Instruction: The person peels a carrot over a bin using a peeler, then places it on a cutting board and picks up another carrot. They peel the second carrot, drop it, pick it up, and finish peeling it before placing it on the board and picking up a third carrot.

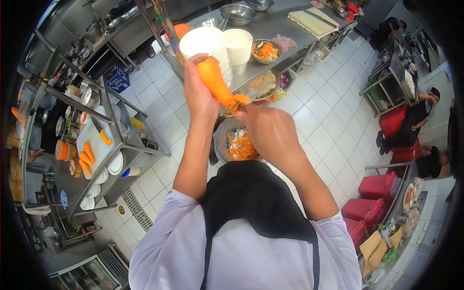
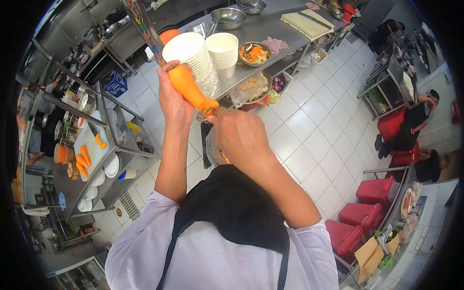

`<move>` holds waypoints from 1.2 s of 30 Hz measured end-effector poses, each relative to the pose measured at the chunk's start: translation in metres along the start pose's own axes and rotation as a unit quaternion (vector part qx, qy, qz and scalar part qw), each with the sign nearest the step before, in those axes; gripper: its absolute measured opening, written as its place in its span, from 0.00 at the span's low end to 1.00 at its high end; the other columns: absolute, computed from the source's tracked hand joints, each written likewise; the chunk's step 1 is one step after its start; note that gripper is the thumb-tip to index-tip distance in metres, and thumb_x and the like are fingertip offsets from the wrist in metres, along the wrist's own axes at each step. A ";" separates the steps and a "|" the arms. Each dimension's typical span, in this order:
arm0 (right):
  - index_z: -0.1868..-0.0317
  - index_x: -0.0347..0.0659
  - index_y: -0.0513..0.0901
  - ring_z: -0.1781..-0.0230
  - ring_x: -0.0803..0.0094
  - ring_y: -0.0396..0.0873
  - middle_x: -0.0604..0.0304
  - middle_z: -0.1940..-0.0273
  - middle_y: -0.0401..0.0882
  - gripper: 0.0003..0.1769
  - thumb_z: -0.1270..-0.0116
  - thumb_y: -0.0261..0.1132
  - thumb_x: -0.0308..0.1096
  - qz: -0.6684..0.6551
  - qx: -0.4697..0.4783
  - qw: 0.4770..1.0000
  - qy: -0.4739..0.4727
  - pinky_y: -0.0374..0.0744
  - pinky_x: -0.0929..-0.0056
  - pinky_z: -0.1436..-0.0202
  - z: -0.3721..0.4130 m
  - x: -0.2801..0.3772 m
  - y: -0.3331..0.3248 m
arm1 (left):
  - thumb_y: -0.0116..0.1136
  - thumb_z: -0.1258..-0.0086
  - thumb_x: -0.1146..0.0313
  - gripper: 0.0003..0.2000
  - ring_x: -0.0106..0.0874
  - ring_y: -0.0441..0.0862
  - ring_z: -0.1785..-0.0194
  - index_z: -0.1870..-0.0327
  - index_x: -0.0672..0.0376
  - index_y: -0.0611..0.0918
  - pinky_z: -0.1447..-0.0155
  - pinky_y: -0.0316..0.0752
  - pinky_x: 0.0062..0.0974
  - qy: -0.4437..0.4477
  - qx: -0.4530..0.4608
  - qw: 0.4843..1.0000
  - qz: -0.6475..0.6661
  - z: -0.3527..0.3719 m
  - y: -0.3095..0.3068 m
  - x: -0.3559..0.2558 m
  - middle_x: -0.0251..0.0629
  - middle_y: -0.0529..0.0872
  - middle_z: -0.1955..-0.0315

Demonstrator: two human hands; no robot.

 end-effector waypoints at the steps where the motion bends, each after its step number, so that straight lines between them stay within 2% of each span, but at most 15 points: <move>1: 0.68 0.35 0.84 0.74 0.51 0.85 0.47 0.75 0.83 0.14 0.26 0.65 0.37 0.009 0.030 0.999 0.007 0.81 0.56 0.71 0.006 -0.004 0.005 | 0.35 0.13 0.45 0.25 0.31 0.81 0.54 0.42 0.59 0.74 0.48 0.79 0.29 0.013 -0.012 1.000 -0.003 -0.004 -0.003 0.000 0.43 0.84 0.56; 5: 0.67 0.36 0.87 0.69 0.47 0.86 0.44 0.72 0.84 0.16 0.26 0.64 0.39 0.060 0.163 0.984 0.038 0.82 0.53 0.66 0.027 -0.028 0.027 | 0.36 0.14 0.44 0.26 0.31 0.82 0.56 0.43 0.60 0.75 0.49 0.79 0.29 0.052 -0.067 0.996 -0.017 -0.030 -0.027 -0.009 0.43 0.84 0.58; 7: 0.66 0.36 0.88 0.67 0.45 0.85 0.43 0.70 0.85 0.17 0.26 0.64 0.41 0.011 0.151 0.984 0.098 0.82 0.51 0.63 0.031 -0.047 0.045 | 0.36 0.14 0.43 0.26 0.32 0.82 0.56 0.43 0.60 0.75 0.50 0.80 0.30 0.074 -0.070 0.994 -0.032 -0.044 -0.041 -0.011 0.44 0.85 0.58; 11: 0.61 0.35 0.88 0.63 0.40 0.84 0.40 0.67 0.85 0.19 0.25 0.63 0.45 -0.116 0.121 0.973 0.159 0.80 0.49 0.57 0.031 -0.072 0.066 | 0.34 0.13 0.43 0.27 0.33 0.82 0.58 0.44 0.61 0.76 0.53 0.80 0.31 0.007 -0.096 0.995 -0.013 -0.046 -0.051 -0.004 0.45 0.86 0.58; 14: 0.59 0.37 0.88 0.64 0.45 0.84 0.41 0.70 0.83 0.20 0.24 0.62 0.47 -0.160 0.072 0.964 0.200 0.80 0.55 0.58 0.032 -0.074 0.069 | 0.31 0.13 0.44 0.28 0.34 0.83 0.61 0.44 0.62 0.75 0.55 0.81 0.32 -0.038 -0.105 0.994 0.014 -0.037 -0.048 0.002 0.46 0.86 0.60; 18: 0.52 0.35 0.88 0.67 0.67 0.82 0.55 0.72 0.84 0.21 0.25 0.65 0.47 -0.361 0.086 0.876 0.309 0.78 0.67 0.59 0.025 -0.071 0.074 | 0.28 0.13 0.42 0.30 0.37 0.82 0.59 0.43 0.62 0.75 0.53 0.80 0.33 -0.071 -0.079 0.993 0.043 -0.032 -0.049 0.015 0.48 0.85 0.55; 20: 0.47 0.33 0.87 0.67 0.79 0.78 0.64 0.70 0.84 0.21 0.27 0.70 0.44 -0.495 0.061 0.806 0.318 0.77 0.73 0.59 0.024 -0.057 0.081 | 0.28 0.14 0.41 0.31 0.37 0.82 0.57 0.43 0.63 0.75 0.52 0.80 0.33 -0.092 -0.060 0.992 0.069 -0.026 -0.040 0.019 0.49 0.85 0.53; 23: 0.43 0.30 0.85 0.62 0.85 0.78 0.68 0.61 0.86 0.22 0.33 0.76 0.34 -0.580 -0.020 0.773 0.256 0.78 0.79 0.55 0.023 -0.040 0.097 | 0.28 0.15 0.39 0.33 0.37 0.81 0.58 0.42 0.62 0.75 0.52 0.80 0.33 -0.102 -0.041 0.989 0.101 -0.015 -0.025 0.025 0.49 0.85 0.53; 24: 0.44 0.30 0.85 0.59 0.83 0.81 0.64 0.57 0.87 0.21 0.35 0.77 0.28 -0.554 -0.023 0.784 0.281 0.79 0.81 0.51 0.023 -0.040 0.097 | 0.29 0.15 0.38 0.33 0.36 0.81 0.58 0.42 0.62 0.75 0.51 0.80 0.33 -0.097 -0.036 0.990 0.100 -0.011 -0.018 0.023 0.49 0.85 0.54; 26: 0.44 0.31 0.85 0.58 0.83 0.81 0.64 0.55 0.87 0.21 0.35 0.77 0.29 -0.579 -0.051 0.770 0.262 0.79 0.80 0.51 0.026 -0.037 0.094 | 0.32 0.16 0.38 0.32 0.34 0.81 0.62 0.42 0.61 0.75 0.55 0.79 0.29 -0.078 -0.032 0.993 0.081 -0.002 -0.001 0.016 0.46 0.84 0.59; 27: 0.43 0.31 0.85 0.57 0.82 0.82 0.63 0.55 0.88 0.21 0.35 0.77 0.29 -0.591 -0.065 0.764 0.252 0.79 0.80 0.50 0.028 -0.036 0.093 | 0.32 0.15 0.39 0.31 0.32 0.80 0.64 0.42 0.61 0.75 0.57 0.78 0.28 -0.065 -0.014 0.997 0.029 0.000 0.000 0.017 0.44 0.84 0.61; 29: 0.44 0.32 0.85 0.58 0.82 0.82 0.63 0.56 0.88 0.19 0.33 0.75 0.30 -0.545 -0.081 0.802 0.230 0.80 0.77 0.52 0.032 -0.034 0.094 | 0.32 0.14 0.41 0.29 0.30 0.79 0.67 0.42 0.61 0.75 0.61 0.77 0.26 -0.039 0.019 0.996 -0.077 0.003 -0.001 0.021 0.42 0.83 0.64; 30: 0.44 0.32 0.86 0.59 0.81 0.82 0.63 0.57 0.88 0.19 0.33 0.75 0.31 -0.522 -0.089 0.819 0.218 0.80 0.76 0.52 0.033 -0.033 0.093 | 0.35 0.13 0.49 0.22 0.26 0.78 0.69 0.44 0.59 0.75 0.65 0.76 0.23 -0.031 0.008 0.997 -0.071 0.004 -0.001 0.021 0.39 0.82 0.66; 33: 0.46 0.32 0.86 0.63 0.78 0.83 0.59 0.61 0.89 0.16 0.28 0.71 0.33 -0.456 -0.081 0.861 0.210 0.80 0.72 0.57 0.031 -0.031 0.071 | 0.34 0.14 0.45 0.26 0.27 0.77 0.69 0.42 0.60 0.74 0.64 0.74 0.24 -0.011 0.035 0.996 -0.084 0.006 -0.004 0.019 0.41 0.82 0.66; 36: 0.48 0.31 0.85 0.67 0.67 0.86 0.52 0.65 0.88 0.15 0.25 0.67 0.35 -0.346 -0.137 0.917 0.144 0.80 0.68 0.61 0.016 -0.021 0.027 | 0.34 0.14 0.46 0.25 0.26 0.78 0.67 0.42 0.60 0.74 0.62 0.75 0.23 0.019 0.065 0.991 -0.112 0.011 -0.002 0.014 0.40 0.82 0.64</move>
Point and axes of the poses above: each hand's wrist, its own z-axis away from the middle knuckle, its own y-axis out of the palm, x = y × z, the point moved 3 cm from there along -z, towards the middle knuckle
